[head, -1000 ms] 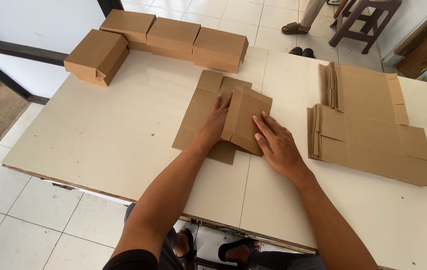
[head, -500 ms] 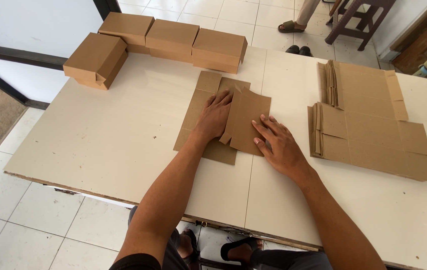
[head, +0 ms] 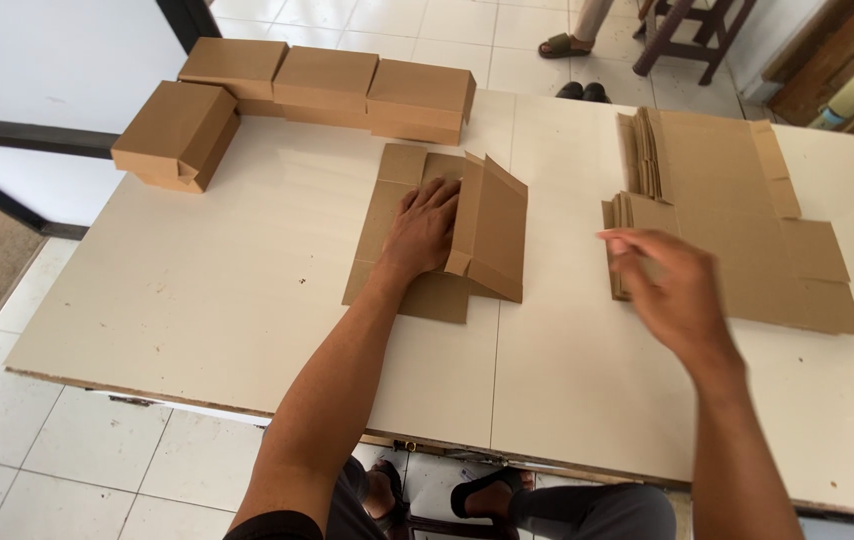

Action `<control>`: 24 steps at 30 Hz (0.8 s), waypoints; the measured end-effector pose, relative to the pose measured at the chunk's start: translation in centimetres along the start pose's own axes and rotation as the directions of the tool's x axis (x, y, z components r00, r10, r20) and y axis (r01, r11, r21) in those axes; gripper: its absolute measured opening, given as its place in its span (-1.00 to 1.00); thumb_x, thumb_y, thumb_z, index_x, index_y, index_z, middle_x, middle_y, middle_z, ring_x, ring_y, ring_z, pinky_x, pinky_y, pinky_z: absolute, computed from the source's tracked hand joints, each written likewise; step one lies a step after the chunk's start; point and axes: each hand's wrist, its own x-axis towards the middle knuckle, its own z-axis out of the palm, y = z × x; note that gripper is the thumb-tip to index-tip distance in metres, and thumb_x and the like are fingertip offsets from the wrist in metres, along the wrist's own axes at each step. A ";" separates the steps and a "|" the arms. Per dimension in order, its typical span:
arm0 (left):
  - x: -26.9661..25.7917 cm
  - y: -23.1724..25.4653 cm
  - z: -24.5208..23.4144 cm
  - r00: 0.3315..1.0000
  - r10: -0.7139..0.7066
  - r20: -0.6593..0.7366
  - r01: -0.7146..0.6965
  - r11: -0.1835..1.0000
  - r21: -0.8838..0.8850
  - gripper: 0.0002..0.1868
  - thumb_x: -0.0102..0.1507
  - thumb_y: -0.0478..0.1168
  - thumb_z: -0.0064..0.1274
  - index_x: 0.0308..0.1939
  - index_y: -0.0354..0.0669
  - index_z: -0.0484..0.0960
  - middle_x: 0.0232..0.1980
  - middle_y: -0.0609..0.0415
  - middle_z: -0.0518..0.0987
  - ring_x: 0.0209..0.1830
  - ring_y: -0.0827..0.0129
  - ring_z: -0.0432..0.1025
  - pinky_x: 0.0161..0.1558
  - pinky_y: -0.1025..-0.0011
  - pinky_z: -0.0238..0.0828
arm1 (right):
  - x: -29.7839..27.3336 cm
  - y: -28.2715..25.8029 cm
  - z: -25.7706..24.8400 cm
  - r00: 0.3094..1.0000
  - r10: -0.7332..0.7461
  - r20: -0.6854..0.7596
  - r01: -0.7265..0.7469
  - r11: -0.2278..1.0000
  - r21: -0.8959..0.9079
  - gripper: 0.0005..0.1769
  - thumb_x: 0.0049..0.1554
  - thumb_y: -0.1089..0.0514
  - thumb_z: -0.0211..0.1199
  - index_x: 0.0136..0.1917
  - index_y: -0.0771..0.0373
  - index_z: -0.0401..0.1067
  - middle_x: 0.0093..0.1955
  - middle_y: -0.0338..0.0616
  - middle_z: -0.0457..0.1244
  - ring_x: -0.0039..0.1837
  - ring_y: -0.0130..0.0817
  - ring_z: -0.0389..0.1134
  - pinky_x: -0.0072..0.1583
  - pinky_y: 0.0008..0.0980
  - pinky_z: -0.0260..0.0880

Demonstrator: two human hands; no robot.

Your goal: The person folds flat cardboard sheets into small rectangular boxes on a white table. They fold the side flaps, tuck the tabs, and close the top flaps to form finished boxes, then place the completed box with others on the table.

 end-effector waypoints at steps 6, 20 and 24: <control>1.6 -3.7 4.5 0.964 0.214 -0.161 -0.181 0.964 0.197 -0.43 -0.06 -0.33 -0.24 0.08 -0.12 0.25 0.20 0.07 0.20 0.22 0.22 0.03 0.02 0.14 0.01 | -8.4 2.3 -5.7 0.882 0.039 -0.469 -0.225 0.911 -0.346 -0.83 0.23 0.49 -0.04 0.03 0.48 0.36 0.00 0.04 0.21 0.05 -0.18 0.18 0.10 -0.32 0.20; 0.1 -0.1 0.4 0.981 0.148 -0.127 -0.146 0.989 0.024 -0.49 0.05 -0.13 -0.28 0.10 -0.09 0.24 0.15 0.09 0.24 0.23 0.14 -0.02 0.09 0.09 -0.15 | -25.2 21.1 -15.8 0.055 0.077 -0.995 -0.983 0.178 -0.041 0.06 0.35 -0.16 0.52 0.33 0.23 -0.42 0.34 0.13 -0.24 0.30 0.05 0.02 0.19 -0.08 0.18; 0.2 -0.1 0.5 0.977 0.151 -0.151 -0.150 0.988 0.020 -0.51 0.07 -0.14 -0.28 0.09 -0.09 0.25 0.14 0.08 0.25 0.24 0.16 -0.01 0.08 0.12 -0.15 | -25.7 22.1 -16.7 0.067 0.100 -0.993 -0.985 0.164 -0.050 0.23 0.44 -0.45 0.53 0.35 0.26 -0.48 0.41 0.07 -0.35 0.45 -0.02 -0.27 0.41 -0.11 -0.09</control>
